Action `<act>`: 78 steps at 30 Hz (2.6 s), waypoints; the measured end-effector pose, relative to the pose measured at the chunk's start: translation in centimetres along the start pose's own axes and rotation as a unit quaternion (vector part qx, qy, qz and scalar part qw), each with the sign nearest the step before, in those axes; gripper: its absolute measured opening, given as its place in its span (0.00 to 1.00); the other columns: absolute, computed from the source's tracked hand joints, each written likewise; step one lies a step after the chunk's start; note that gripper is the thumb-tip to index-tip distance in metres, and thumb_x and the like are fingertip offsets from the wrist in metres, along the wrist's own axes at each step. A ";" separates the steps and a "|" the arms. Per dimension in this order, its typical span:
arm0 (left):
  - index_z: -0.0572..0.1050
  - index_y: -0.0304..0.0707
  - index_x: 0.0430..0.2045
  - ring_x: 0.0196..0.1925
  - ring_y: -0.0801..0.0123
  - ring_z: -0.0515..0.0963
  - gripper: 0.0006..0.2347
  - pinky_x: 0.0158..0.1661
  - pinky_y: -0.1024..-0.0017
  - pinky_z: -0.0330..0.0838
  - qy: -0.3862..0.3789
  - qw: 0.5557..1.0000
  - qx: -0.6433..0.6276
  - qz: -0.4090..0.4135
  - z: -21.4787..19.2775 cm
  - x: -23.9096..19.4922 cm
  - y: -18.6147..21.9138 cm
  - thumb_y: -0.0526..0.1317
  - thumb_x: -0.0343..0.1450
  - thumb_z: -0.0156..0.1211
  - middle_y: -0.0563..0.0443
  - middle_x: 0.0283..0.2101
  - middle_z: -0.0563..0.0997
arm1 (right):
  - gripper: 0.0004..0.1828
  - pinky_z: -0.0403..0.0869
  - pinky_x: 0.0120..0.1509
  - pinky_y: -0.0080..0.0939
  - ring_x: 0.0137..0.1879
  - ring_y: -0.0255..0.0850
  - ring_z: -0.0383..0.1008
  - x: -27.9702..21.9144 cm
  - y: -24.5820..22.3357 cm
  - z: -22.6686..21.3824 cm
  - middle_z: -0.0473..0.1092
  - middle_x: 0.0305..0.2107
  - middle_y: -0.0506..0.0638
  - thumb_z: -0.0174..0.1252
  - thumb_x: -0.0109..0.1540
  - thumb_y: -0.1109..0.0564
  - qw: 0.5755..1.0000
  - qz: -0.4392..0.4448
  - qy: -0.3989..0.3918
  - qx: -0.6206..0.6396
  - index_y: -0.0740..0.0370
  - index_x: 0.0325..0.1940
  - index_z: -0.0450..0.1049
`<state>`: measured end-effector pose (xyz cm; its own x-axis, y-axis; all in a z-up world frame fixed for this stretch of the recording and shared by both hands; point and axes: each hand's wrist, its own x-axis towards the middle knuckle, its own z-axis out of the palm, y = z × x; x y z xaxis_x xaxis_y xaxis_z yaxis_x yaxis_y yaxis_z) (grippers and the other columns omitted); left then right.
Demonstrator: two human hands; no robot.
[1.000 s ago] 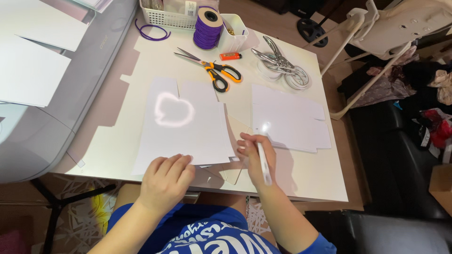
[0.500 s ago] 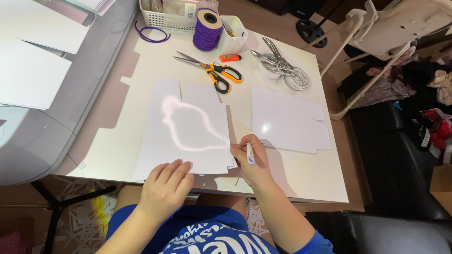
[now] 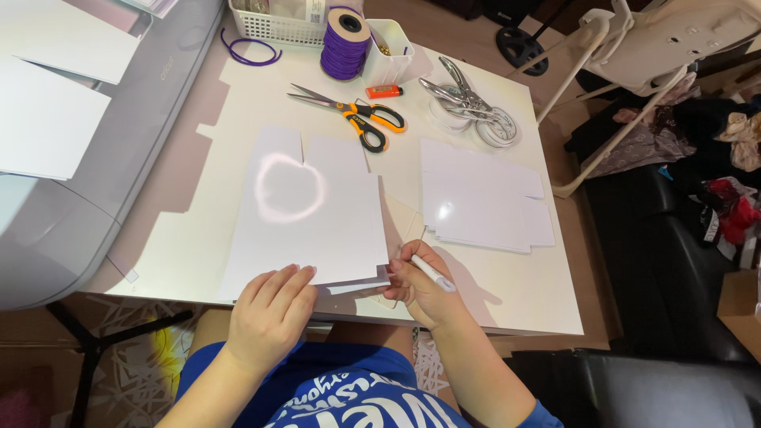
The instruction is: The person cuts a white sheet of paper with scissors and then uses a white stylus to press along fold lines on a purple printed card. The person handles multiple sheets of paper and a purple card on a white desk.
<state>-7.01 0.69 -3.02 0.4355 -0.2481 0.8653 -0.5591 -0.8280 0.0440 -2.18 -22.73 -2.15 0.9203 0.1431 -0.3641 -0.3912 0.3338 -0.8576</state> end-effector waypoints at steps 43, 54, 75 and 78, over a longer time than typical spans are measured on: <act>0.72 0.30 0.38 0.42 0.58 0.80 0.13 0.43 0.67 0.75 -0.042 0.984 -0.169 -0.050 -3.9 3.5 0.5 0.24 0.64 0.44 0.41 0.43 0.78 | 0.11 0.63 0.44 0.31 0.38 0.35 0.65 1.4 -1.0 3.9 0.64 0.30 0.47 0.55 0.59 0.54 0.924 -0.325 -0.194 0.046 0.59 0.37 0.61; 0.61 0.19 0.50 0.57 0.45 0.67 0.17 0.48 0.50 0.66 0.005 0.635 -0.357 -0.685 -4.1 7.8 -2.2 0.28 0.67 0.52 0.23 0.47 0.71 | 0.12 0.54 0.68 0.54 0.62 0.54 0.61 5.6 -1.6 2.9 0.66 0.53 0.58 0.57 0.58 0.50 0.647 -0.452 -0.117 -0.603 0.57 0.36 0.62; 0.61 0.40 0.52 0.45 0.60 0.74 0.22 0.42 0.65 0.67 -0.174 0.555 -0.338 -0.740 -3.1 6.2 -9.3 0.26 0.63 0.47 0.45 0.49 0.74 | 0.09 0.62 0.32 0.37 0.28 0.38 0.61 8.6 -7.1 4.6 0.66 0.26 0.46 0.54 0.59 0.49 0.829 -0.053 0.089 -0.549 0.51 0.34 0.61; 0.61 0.34 0.48 0.51 0.58 0.73 0.18 0.52 0.70 0.66 -0.064 0.508 -0.467 -0.721 -2.3 4.9 -10.2 0.20 0.64 0.39 0.40 0.51 0.72 | 0.11 0.60 0.30 0.39 0.28 0.39 0.58 9.4 -7.7 6.3 0.63 0.23 0.47 0.55 0.59 0.48 0.819 -0.022 0.095 -0.565 0.52 0.32 0.61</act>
<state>-0.82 9.10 1.94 0.8762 0.1973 -0.4398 0.3413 0.3904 0.8551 9.46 -18.12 3.29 0.9592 -0.0299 -0.2812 -0.2057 -0.7563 -0.6210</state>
